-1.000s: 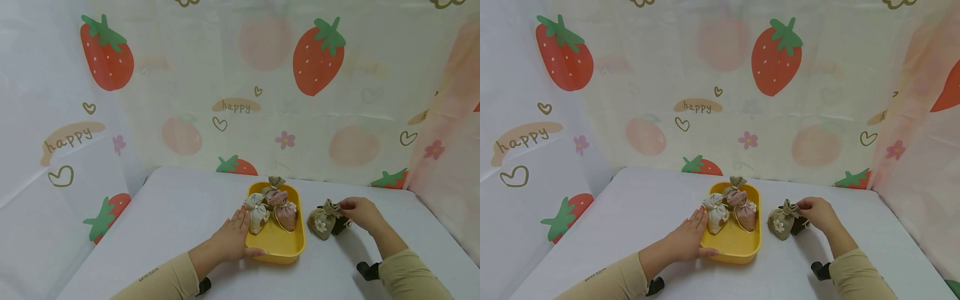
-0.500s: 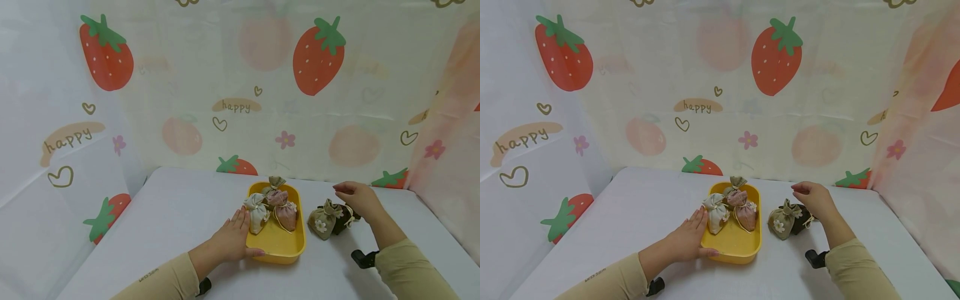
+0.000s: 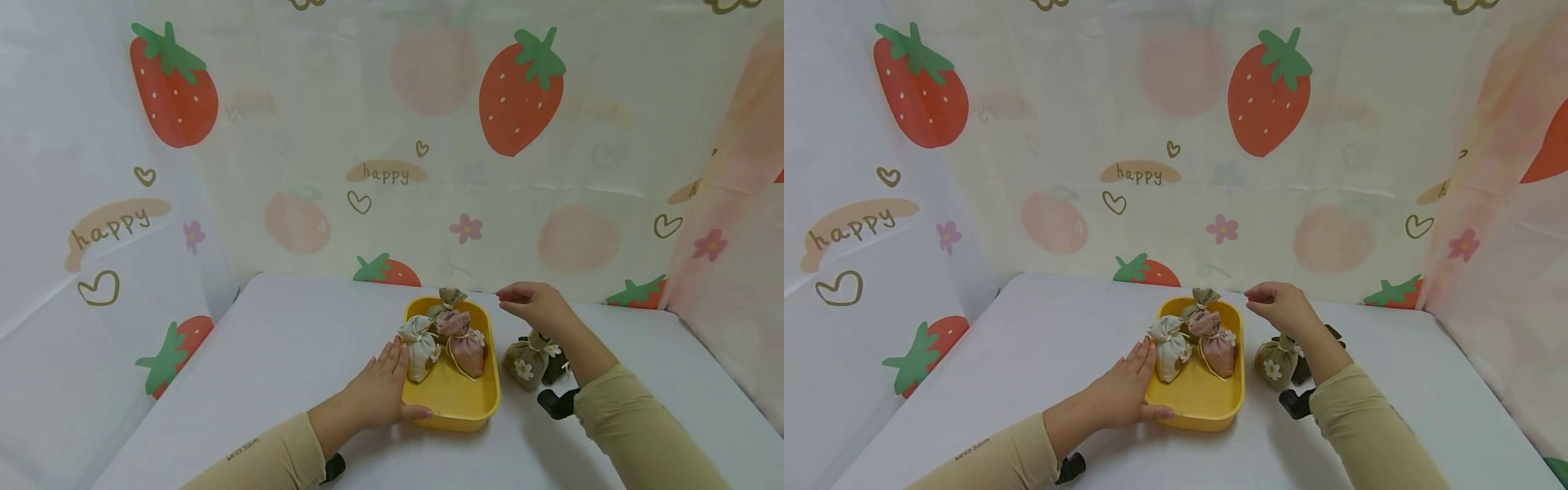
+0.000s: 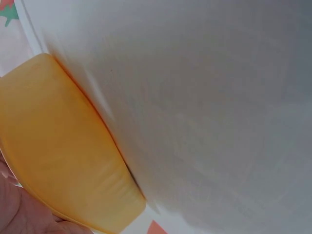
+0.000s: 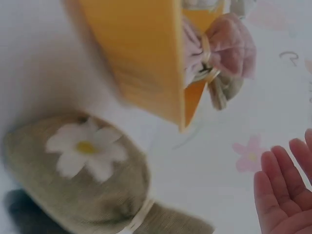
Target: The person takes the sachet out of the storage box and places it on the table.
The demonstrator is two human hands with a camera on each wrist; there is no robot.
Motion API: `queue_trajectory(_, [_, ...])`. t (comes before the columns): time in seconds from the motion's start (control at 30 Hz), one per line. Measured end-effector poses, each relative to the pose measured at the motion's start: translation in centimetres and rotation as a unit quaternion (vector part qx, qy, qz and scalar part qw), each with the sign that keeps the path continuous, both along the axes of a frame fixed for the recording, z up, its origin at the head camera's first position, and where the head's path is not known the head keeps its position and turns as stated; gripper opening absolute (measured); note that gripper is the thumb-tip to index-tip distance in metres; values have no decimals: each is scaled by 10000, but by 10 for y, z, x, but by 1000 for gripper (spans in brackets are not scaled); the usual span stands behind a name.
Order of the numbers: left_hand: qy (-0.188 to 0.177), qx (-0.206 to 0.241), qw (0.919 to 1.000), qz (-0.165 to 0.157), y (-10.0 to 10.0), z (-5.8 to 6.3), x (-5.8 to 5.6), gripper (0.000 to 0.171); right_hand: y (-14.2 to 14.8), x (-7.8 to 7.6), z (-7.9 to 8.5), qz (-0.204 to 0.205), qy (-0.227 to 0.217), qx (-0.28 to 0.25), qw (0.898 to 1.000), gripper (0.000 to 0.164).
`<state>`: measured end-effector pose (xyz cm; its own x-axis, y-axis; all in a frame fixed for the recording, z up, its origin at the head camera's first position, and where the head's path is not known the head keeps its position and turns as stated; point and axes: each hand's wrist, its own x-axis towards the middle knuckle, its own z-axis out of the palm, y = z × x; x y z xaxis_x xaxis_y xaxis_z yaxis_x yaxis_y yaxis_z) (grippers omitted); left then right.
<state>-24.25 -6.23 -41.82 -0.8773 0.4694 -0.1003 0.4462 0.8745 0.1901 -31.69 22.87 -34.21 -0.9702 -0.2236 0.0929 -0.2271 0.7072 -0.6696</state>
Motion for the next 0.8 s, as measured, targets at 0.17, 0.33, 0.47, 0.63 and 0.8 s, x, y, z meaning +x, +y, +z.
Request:
queue_trajectory(0.17, [10,-10,10000,-1,0,1,0,115,-15,-7,0,204,-161,12,9997,30])
queue_trajectory(0.33, [-11,-8,10000,-4,0,0,0,115,-29,-14,-3,344,-430,-3,9985,33])
queue_trajectory(0.47, [2,15,10000,-2,0,0,-1,115,-37,-19,-6,472,-453,4,9979,35])
queue_trajectory(0.63, [7,54,10000,-5,0,-2,-2,115,-45,-22,-12,578,-392,166,9974,37])
queue_trajectory(0.8, [-11,31,10000,0,0,-2,-2,115,-50,-26,-16,571,-460,298,9969,37])
